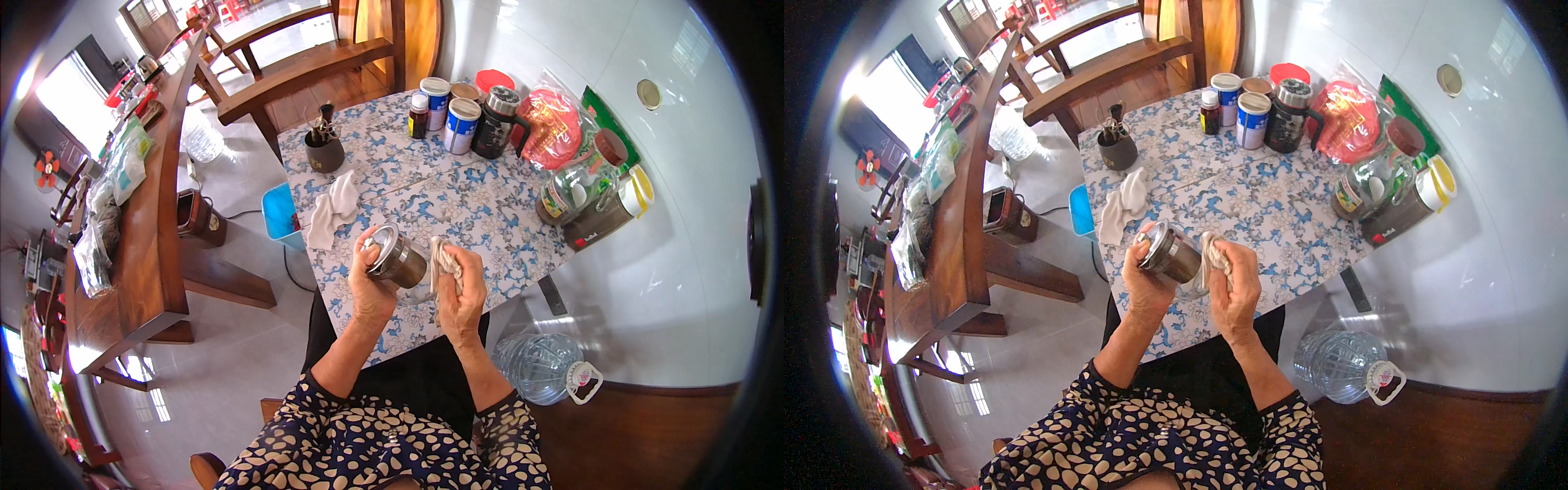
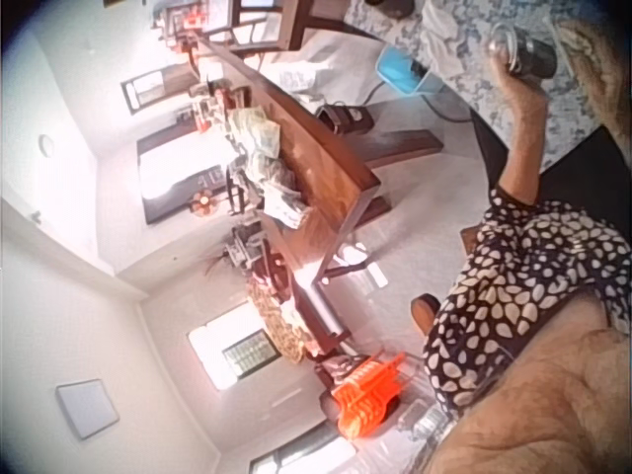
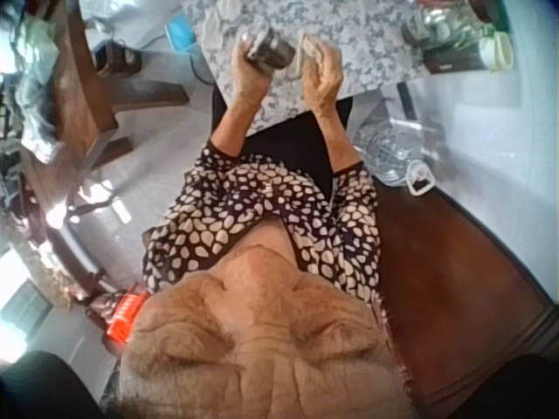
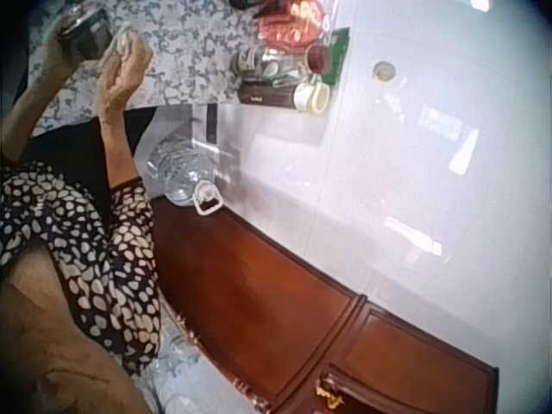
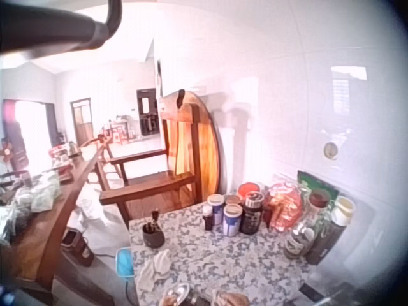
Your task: The person sits at a table and wipes several glass jars and containers with a white cloth. They handle each item individually, wiping the lids and bodies of the jars, including a large jar with a red lid and a smaller jar with a yellow lid, before placing them back on the table.
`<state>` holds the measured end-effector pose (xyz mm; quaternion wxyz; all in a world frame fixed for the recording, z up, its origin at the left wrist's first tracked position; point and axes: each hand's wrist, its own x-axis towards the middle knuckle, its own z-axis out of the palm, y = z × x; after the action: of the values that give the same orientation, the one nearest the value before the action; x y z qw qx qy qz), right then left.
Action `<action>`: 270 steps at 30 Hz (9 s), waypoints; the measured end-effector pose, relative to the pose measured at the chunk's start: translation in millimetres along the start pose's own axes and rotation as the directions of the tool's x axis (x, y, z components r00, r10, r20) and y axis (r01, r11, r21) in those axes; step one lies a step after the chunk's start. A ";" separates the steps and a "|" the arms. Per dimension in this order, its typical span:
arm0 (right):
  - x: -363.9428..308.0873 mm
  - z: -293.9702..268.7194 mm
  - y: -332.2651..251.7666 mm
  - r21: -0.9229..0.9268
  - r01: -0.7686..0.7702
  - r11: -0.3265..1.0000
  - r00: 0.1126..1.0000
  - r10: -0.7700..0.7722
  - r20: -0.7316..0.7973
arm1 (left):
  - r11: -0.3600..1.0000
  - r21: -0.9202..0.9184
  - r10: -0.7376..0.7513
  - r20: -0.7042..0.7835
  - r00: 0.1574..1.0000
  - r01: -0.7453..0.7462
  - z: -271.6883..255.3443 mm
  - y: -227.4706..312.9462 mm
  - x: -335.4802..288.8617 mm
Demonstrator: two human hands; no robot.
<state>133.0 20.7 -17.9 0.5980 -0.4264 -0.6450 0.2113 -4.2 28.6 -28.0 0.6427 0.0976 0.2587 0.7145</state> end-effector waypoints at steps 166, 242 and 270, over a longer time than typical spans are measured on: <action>-7.4 207.3 -144.1 0.506 0.745 0.434 0.299 -0.896 0.328 | 0.407 0.217 0.857 -0.426 0.289 -0.887 -33.5 222.7 -93.7; -0.2 62.4 -71.2 0.313 -0.057 0.948 0.989 0.010 0.149 | 0.964 -0.127 0.248 0.102 0.963 -0.235 1.4 89.4 -35.2; 62.0 29.8 -67.1 0.411 -0.041 0.910 0.845 -0.188 0.500 | 0.977 0.126 0.150 0.179 0.972 -0.174 -1.6 81.4 -36.2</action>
<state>89.6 40.8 65.4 0.4801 -0.1922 -0.7422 0.4263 -70.1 -10.1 18.0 0.5930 0.2237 0.2446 0.7338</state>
